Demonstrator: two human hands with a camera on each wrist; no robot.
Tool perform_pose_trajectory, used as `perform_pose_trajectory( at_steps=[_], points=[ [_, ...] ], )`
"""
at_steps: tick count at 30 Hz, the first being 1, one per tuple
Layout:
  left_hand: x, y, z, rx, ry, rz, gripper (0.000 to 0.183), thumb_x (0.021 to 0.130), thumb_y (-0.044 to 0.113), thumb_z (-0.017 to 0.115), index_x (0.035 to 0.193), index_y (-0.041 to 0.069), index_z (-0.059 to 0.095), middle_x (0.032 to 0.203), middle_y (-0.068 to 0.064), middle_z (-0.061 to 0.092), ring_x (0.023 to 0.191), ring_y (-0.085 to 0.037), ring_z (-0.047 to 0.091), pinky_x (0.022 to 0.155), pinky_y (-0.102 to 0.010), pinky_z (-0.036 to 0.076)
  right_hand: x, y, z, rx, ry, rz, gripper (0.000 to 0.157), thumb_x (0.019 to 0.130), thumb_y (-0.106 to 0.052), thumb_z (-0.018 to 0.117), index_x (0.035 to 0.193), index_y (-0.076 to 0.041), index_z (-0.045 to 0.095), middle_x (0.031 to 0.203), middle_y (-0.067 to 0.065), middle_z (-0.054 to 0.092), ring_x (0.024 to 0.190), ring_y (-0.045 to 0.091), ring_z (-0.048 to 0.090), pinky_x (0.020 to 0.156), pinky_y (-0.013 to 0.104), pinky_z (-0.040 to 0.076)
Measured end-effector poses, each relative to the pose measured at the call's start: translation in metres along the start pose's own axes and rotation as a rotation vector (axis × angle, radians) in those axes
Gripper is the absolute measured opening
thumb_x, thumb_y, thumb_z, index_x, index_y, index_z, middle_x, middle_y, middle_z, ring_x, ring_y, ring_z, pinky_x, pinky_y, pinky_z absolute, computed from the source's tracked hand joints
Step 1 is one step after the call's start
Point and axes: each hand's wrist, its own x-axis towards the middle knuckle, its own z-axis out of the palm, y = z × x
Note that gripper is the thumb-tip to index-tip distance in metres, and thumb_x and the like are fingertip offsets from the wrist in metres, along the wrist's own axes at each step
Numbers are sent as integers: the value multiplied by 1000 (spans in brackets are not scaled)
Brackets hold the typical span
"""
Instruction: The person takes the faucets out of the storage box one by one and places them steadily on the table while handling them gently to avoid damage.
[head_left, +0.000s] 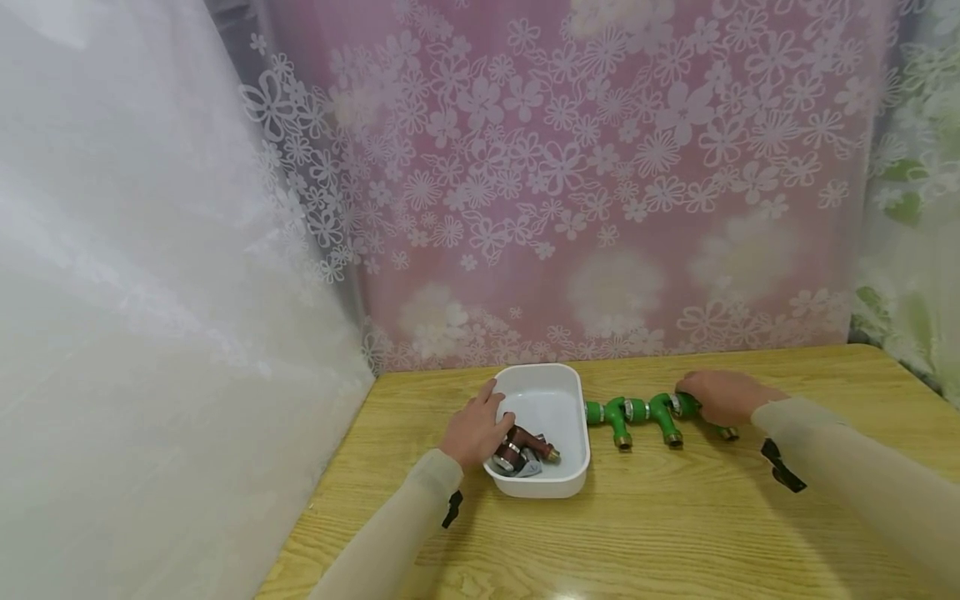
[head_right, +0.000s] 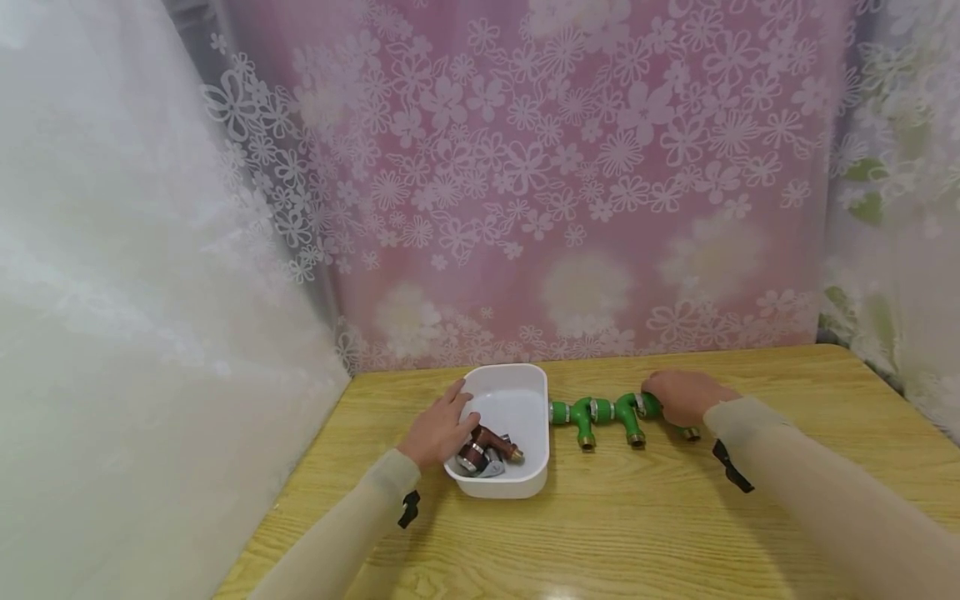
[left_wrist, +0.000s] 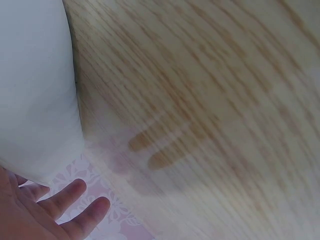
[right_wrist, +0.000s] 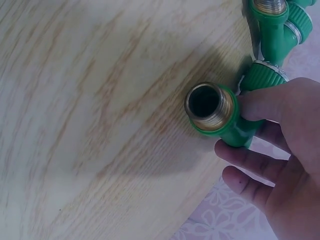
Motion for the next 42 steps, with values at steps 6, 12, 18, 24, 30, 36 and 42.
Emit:
perform_pose_trajectory(
  at_steps=[6, 12, 18, 24, 30, 36, 42],
  points=[
    [0, 0, 0, 1, -1, 2, 59, 105, 50, 37, 151, 15, 47, 169, -1, 19, 142, -33, 45, 107, -54, 45, 1, -3, -1, 14, -35, 6, 27, 84, 9, 67, 108, -5, 72, 104, 10, 70, 95, 34, 68, 80, 51, 56],
    [0, 0, 0, 3, -2, 2, 59, 105, 50, 37, 151, 15, 47, 169, -1, 20, 142, -33, 45, 106, -54, 46, 3, -5, -1, 16, -42, 13, 26, 84, 9, 66, 107, -3, 72, 101, 10, 70, 92, 32, 68, 78, 50, 56],
    [0, -1, 0, 1, -4, 3, 59, 105, 50, 36, 151, 15, 47, 169, 0, 19, 142, -32, 45, 107, -54, 45, 2, -8, 0, 7, -24, 6, 27, 83, 10, 67, 106, -2, 71, 101, 11, 70, 92, 33, 69, 77, 50, 57],
    [1, -1, 1, 3, -5, 2, 59, 105, 50, 37, 151, 15, 47, 169, -1, 20, 142, -32, 46, 107, -54, 45, 0, -11, -2, 3, -21, 9, 28, 82, 10, 68, 107, -1, 70, 104, 14, 70, 94, 35, 69, 78, 51, 57],
    [0, 0, -1, 5, -16, 0, 59, 105, 50, 36, 152, 15, 46, 169, -1, 20, 142, -32, 45, 108, -53, 44, 2, -7, 3, -10, -10, 9, 29, 82, 9, 67, 109, -1, 70, 105, 15, 71, 96, 37, 68, 80, 53, 56],
    [-2, 2, -3, -2, -15, 4, 59, 105, 50, 36, 151, 14, 47, 168, -1, 21, 142, -33, 45, 107, -54, 45, 1, -7, 2, -18, -9, 8, 33, 83, 7, 68, 115, -1, 69, 108, 16, 71, 99, 38, 68, 81, 54, 56],
    [-4, 4, -5, -11, -18, 2, 59, 105, 49, 35, 151, 13, 47, 168, -2, 21, 142, -33, 45, 107, -54, 45, -5, -8, -6, -20, -21, 45, 40, 84, -2, 70, 124, 1, 66, 116, 20, 69, 103, 40, 67, 79, 55, 56]
  ],
)
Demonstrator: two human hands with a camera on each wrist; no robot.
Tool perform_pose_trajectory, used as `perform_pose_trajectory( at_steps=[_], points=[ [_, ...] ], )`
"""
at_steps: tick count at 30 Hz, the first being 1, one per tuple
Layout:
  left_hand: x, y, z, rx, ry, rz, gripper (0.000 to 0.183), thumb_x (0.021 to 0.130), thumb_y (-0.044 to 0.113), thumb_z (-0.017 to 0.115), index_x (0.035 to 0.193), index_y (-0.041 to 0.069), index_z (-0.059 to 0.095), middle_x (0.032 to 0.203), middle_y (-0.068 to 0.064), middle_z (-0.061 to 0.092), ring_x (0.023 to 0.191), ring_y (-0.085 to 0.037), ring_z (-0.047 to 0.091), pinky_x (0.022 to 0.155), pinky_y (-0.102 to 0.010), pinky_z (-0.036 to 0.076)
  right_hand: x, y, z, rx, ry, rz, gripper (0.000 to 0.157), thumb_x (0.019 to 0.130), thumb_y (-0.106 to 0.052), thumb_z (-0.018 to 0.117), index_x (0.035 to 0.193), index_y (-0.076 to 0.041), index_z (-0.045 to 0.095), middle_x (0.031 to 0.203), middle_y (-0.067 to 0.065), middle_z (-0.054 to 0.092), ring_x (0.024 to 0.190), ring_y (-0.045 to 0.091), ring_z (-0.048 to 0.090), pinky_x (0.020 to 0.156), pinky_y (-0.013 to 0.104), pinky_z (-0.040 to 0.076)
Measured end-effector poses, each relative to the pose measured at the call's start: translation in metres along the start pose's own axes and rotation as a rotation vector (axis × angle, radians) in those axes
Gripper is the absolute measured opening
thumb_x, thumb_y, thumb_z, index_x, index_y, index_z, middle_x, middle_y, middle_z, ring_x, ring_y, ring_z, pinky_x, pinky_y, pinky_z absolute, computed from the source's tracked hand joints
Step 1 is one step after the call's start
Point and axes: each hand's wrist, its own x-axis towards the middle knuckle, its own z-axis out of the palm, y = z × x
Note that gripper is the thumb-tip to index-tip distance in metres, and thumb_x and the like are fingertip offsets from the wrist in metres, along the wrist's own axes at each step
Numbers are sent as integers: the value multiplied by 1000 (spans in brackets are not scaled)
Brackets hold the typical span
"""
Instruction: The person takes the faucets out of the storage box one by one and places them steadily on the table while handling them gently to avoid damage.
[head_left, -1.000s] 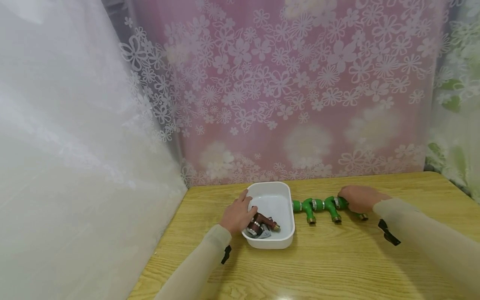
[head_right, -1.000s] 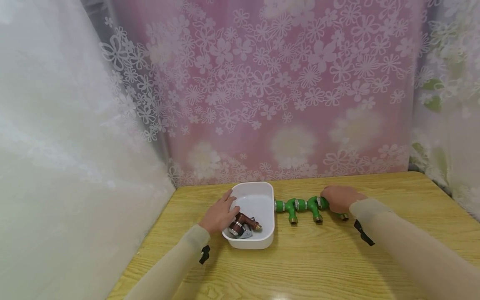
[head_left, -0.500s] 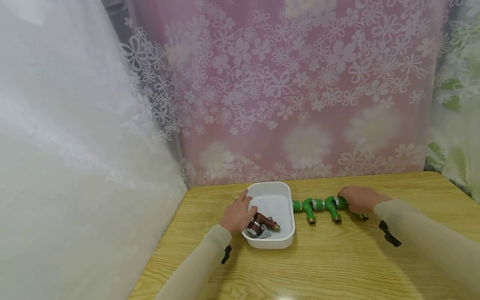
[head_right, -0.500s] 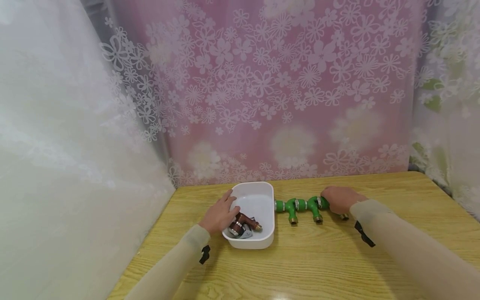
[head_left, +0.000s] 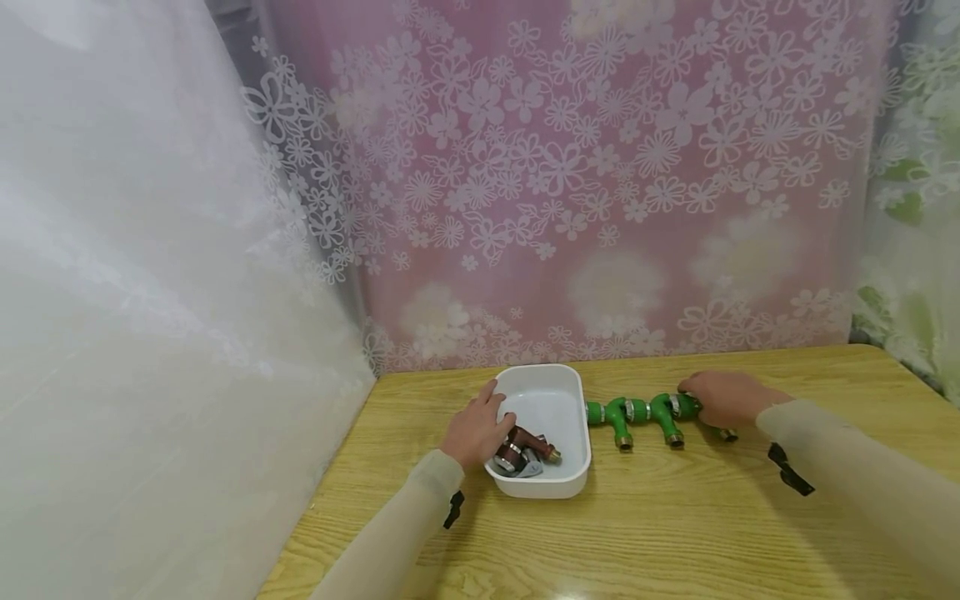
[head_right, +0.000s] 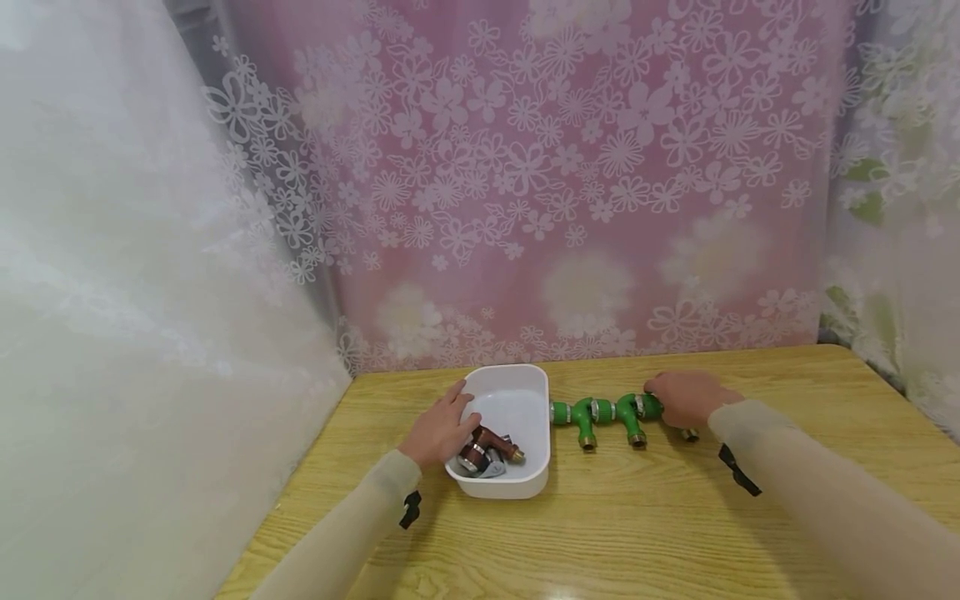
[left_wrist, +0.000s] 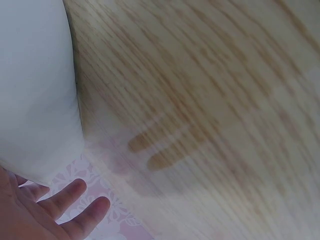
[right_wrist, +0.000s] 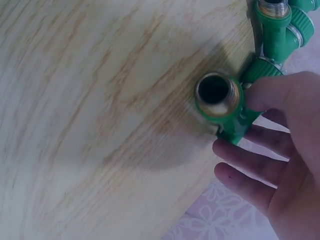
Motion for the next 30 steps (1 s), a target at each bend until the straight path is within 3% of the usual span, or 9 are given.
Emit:
perform_pose_trajectory(
  at_steps=[7, 12, 16, 23, 30],
  points=[
    [1, 0, -1, -2, -6, 4, 60, 105, 50, 35, 152, 14, 46, 169, -1, 19, 142, -34, 44, 108, -54, 44, -6, -2, -9, -23, 44, -8, 36, 89, -17, 72, 122, -2, 68, 113, 16, 71, 93, 32, 70, 70, 47, 57],
    [1, -2, -1, -11, -7, 2, 60, 105, 50, 35, 152, 14, 46, 169, -2, 20, 142, -34, 45, 108, -55, 44, -6, -6, -15, -38, 103, -53, 28, 90, -16, 71, 116, -5, 70, 108, 12, 71, 82, 24, 69, 63, 41, 56],
    [1, -2, 0, -16, -5, 2, 60, 105, 50, 35, 152, 13, 46, 168, -2, 20, 142, -34, 45, 107, -55, 44, -3, -15, -23, -35, 134, -100, 21, 92, -15, 70, 112, -8, 71, 105, 10, 71, 82, 22, 68, 66, 41, 56],
    [1, -2, 1, -27, 7, 0, 60, 105, 49, 36, 151, 13, 47, 168, -2, 21, 142, -34, 45, 106, -55, 45, 7, -34, -32, -49, 126, -157, 23, 93, -16, 69, 116, -12, 71, 111, 7, 72, 89, 21, 70, 72, 42, 58],
    [0, -3, 2, -23, 5, 3, 60, 105, 49, 36, 151, 13, 47, 168, -2, 21, 142, -34, 45, 106, -55, 46, 18, -63, -42, -41, 94, -214, 23, 94, -16, 68, 117, -15, 70, 112, 6, 72, 84, 17, 69, 71, 39, 58]
  ],
)
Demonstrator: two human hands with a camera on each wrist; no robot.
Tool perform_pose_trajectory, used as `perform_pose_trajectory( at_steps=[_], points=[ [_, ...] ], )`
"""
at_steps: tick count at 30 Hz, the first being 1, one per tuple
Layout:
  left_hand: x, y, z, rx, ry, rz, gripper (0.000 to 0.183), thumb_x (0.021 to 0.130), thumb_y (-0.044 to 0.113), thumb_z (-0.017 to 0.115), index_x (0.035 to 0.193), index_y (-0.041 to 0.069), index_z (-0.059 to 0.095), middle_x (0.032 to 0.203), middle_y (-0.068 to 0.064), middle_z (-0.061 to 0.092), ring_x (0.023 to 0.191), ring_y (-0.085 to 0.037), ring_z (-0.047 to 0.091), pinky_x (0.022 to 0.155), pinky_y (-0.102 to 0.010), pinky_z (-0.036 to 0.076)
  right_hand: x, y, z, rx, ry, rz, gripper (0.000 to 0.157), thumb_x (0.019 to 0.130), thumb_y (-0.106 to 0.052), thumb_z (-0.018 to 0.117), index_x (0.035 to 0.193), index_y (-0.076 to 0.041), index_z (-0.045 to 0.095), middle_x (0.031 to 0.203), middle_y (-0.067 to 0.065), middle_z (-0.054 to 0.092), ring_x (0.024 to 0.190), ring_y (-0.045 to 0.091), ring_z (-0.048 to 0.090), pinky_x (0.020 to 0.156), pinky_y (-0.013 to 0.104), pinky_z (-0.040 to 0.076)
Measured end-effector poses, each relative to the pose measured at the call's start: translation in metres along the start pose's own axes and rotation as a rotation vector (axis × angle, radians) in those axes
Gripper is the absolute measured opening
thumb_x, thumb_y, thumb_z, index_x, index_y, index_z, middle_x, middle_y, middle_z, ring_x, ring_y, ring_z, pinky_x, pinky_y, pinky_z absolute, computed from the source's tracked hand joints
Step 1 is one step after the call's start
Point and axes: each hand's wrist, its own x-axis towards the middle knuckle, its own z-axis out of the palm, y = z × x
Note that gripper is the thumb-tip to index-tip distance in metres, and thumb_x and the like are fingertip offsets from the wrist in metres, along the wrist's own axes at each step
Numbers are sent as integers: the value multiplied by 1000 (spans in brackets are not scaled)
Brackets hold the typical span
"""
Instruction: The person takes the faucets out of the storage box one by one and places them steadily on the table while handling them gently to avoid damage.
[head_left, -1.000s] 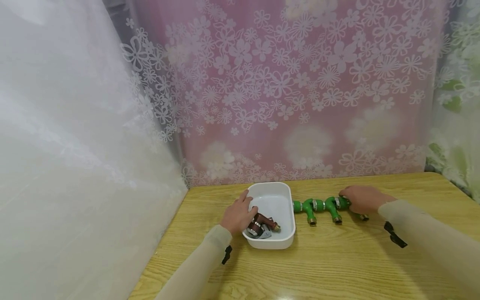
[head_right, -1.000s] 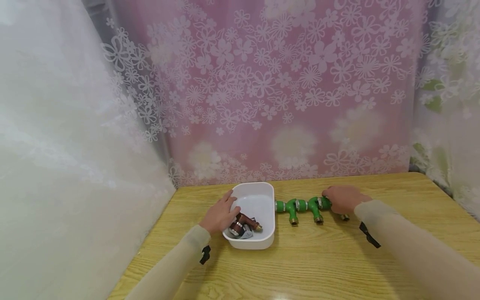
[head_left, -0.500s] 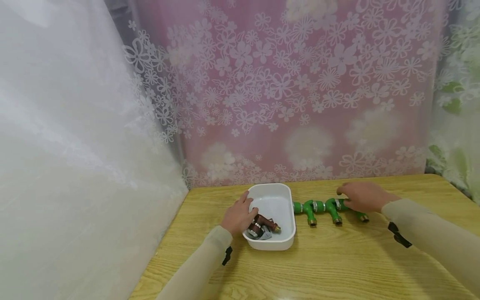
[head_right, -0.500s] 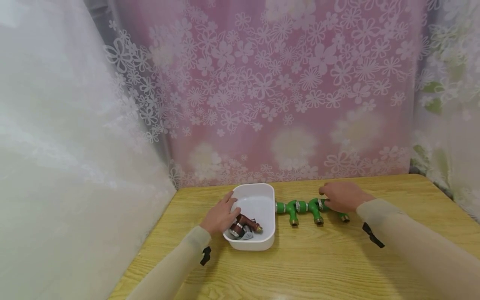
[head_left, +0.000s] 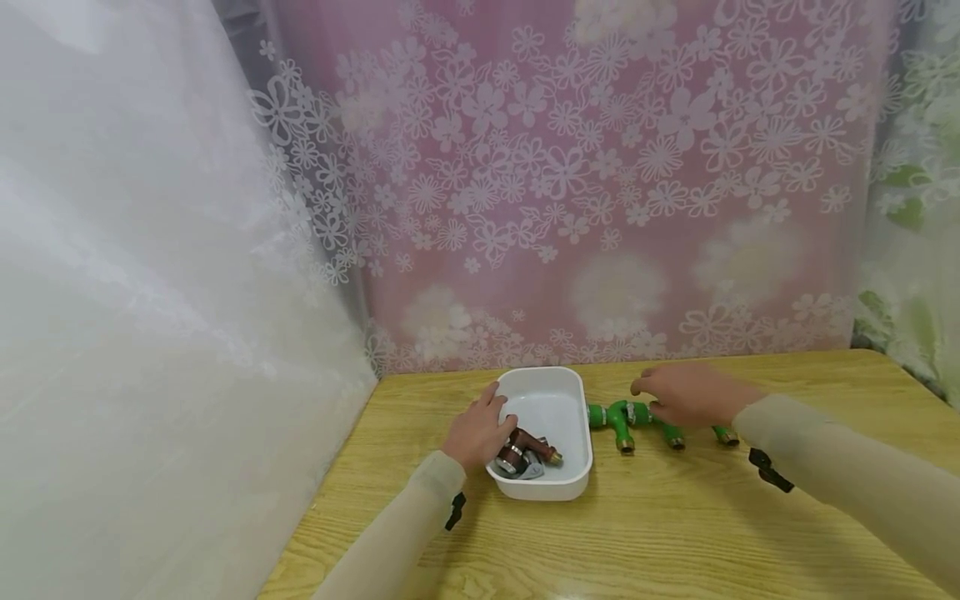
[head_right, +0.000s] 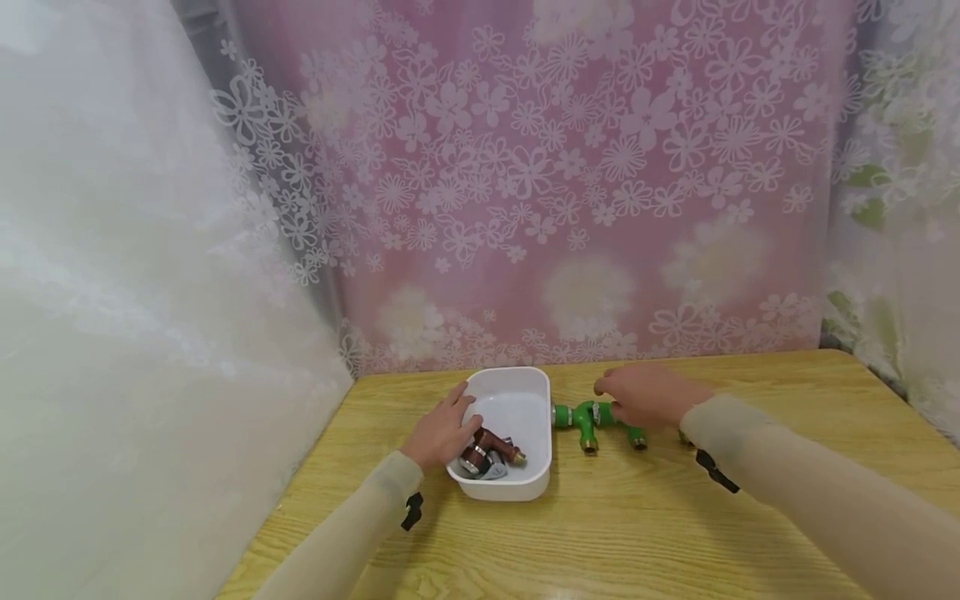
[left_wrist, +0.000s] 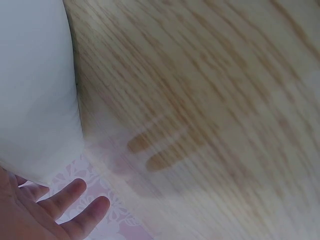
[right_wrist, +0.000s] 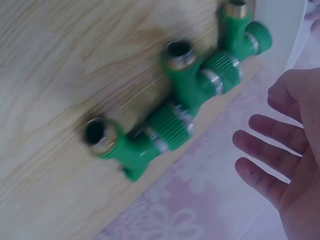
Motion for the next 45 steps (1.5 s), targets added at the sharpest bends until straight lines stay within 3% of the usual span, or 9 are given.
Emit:
perform_pose_trajectory(
  at_steps=[15, 24, 34, 40, 45],
  points=[
    [0, 1, -1, 10, 3, 0, 60, 105, 50, 34, 150, 13, 48, 168, -2, 22, 140, -33, 48, 104, -54, 47, 42, -49, -13, 49, -8, -92, 31, 94, -13, 65, 124, -14, 69, 116, 6, 73, 93, 18, 70, 75, 36, 58],
    [1, 0, 1, -5, 13, -10, 58, 105, 48, 36, 149, 13, 49, 168, -1, 21, 141, -34, 46, 106, -54, 46, 68, -74, -13, 31, -56, -99, 30, 95, -21, 68, 125, -19, 69, 109, -1, 72, 85, 8, 65, 70, 29, 54],
    [1, 2, -1, 0, -19, -22, 56, 107, 45, 32, 151, 14, 47, 169, -1, 18, 144, -33, 43, 106, -54, 45, 89, -101, -10, 21, -117, -170, 35, 96, -23, 67, 131, -20, 66, 118, 2, 71, 95, 15, 68, 80, 36, 58],
    [0, 1, -1, 34, -7, 12, 52, 109, 40, 29, 150, 13, 48, 168, -4, 20, 141, -32, 46, 105, -52, 47, 98, -109, -3, 36, -148, -196, 38, 96, -24, 68, 134, -23, 65, 121, 0, 71, 101, 14, 69, 88, 37, 57],
    [0, 0, -2, 72, 19, 49, 48, 109, 34, 31, 147, 12, 50, 167, -7, 24, 135, -32, 53, 99, -50, 52, 105, -115, 0, 43, -171, -215, 39, 97, -24, 67, 136, -23, 64, 119, 2, 72, 98, 13, 69, 86, 37, 56]
  ],
)
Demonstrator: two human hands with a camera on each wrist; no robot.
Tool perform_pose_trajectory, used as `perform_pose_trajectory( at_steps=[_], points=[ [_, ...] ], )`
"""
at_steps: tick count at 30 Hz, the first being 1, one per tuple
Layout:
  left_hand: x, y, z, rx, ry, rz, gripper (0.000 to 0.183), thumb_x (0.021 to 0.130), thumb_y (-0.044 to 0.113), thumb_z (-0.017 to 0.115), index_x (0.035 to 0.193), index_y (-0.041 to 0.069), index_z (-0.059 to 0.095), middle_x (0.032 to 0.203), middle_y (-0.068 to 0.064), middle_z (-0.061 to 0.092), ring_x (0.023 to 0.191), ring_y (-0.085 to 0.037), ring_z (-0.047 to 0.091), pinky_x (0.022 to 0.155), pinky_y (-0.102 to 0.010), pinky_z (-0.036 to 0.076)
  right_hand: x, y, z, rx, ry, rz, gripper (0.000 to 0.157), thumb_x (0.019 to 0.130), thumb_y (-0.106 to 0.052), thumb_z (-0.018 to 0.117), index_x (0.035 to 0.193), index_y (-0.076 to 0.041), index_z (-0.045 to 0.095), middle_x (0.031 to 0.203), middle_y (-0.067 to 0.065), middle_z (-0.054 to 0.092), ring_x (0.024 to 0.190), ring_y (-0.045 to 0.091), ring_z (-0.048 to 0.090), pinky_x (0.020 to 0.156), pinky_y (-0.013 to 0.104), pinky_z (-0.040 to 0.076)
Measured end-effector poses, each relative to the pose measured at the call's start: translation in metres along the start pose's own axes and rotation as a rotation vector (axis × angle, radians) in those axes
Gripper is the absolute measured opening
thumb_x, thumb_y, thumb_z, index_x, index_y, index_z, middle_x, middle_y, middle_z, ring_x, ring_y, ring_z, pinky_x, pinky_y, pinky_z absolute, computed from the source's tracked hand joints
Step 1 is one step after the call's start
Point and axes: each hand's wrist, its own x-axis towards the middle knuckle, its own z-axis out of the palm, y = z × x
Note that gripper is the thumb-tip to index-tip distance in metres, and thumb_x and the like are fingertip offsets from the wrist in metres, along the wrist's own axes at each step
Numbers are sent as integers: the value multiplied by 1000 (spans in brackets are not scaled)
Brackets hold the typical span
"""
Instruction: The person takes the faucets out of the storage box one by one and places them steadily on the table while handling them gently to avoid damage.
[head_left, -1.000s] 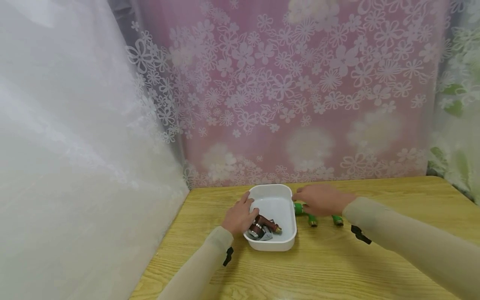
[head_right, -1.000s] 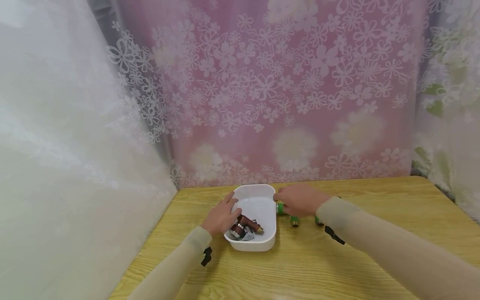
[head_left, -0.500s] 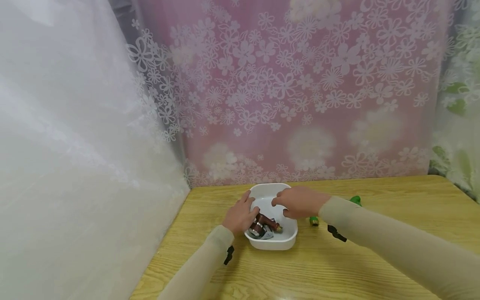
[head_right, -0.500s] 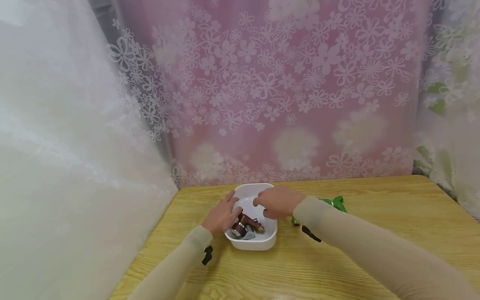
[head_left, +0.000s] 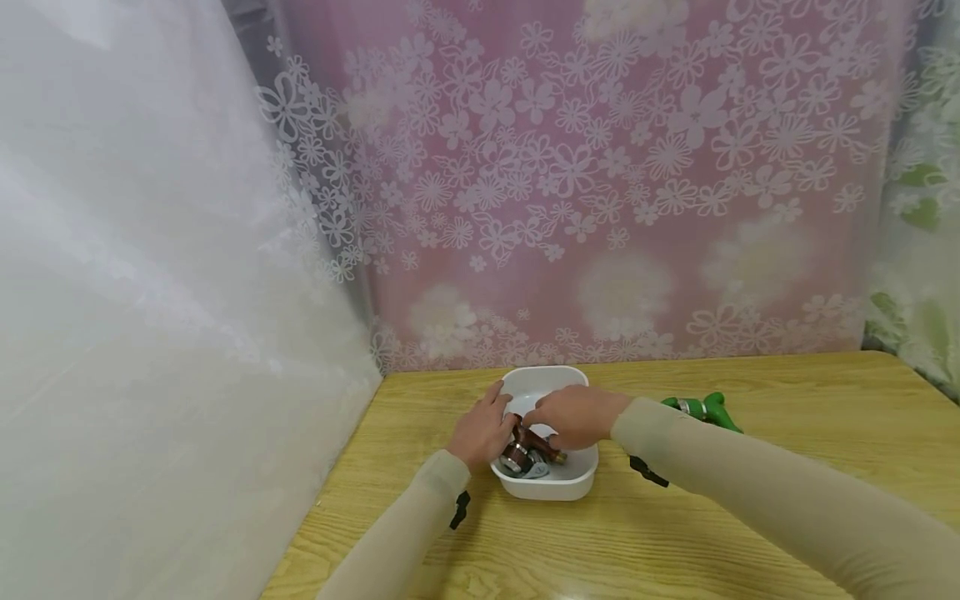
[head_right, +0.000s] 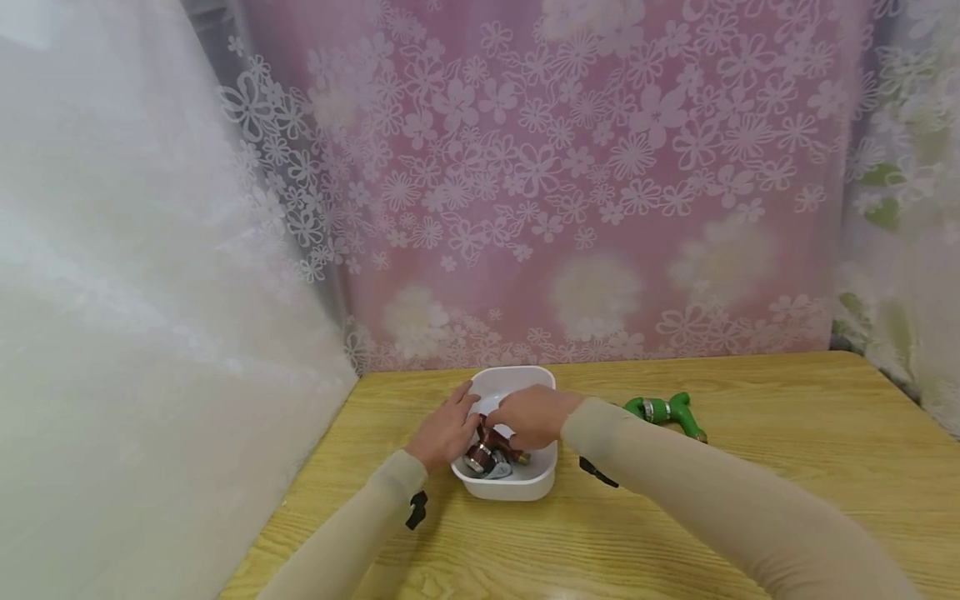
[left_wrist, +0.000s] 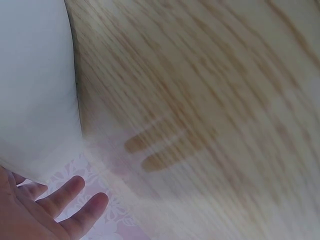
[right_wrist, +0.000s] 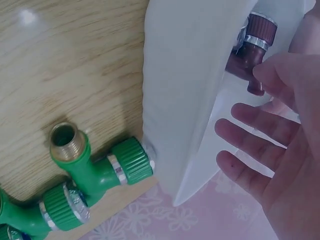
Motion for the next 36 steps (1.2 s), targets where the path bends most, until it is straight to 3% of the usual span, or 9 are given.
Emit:
perform_pose_trajectory(
  at_steps=[11, 21, 28, 36],
  points=[
    [0, 0, 0, 12, 23, 31, 43, 109, 25, 32, 145, 11, 51, 166, -6, 26, 131, -30, 55, 97, -46, 54, 15, -3, 7, 66, -36, 1, 28, 96, -21, 68, 123, -27, 65, 94, -9, 69, 72, 3, 58, 68, 29, 48],
    [1, -5, 4, 25, 47, 61, 41, 109, 20, 32, 143, 8, 52, 164, -8, 28, 130, -30, 57, 99, -44, 53, 22, -3, 8, 87, -63, 24, 48, 92, -15, 71, 137, -29, 62, 117, -5, 72, 84, 4, 64, 76, 29, 51],
    [0, -3, 2, -12, 33, 35, 41, 109, 21, 32, 143, 9, 52, 165, -7, 27, 133, -30, 54, 103, -45, 51, 22, -9, 9, 97, -117, 31, 47, 93, -13, 70, 135, -32, 62, 116, -8, 71, 90, 3, 64, 82, 29, 52],
    [-1, 0, -1, -14, 33, 33, 41, 109, 20, 32, 143, 9, 52, 165, -8, 28, 133, -31, 54, 101, -46, 52, 27, -12, 9, 131, -120, 27, 39, 92, -10, 71, 125, -29, 67, 111, -9, 72, 88, 2, 62, 85, 27, 53]
  ],
)
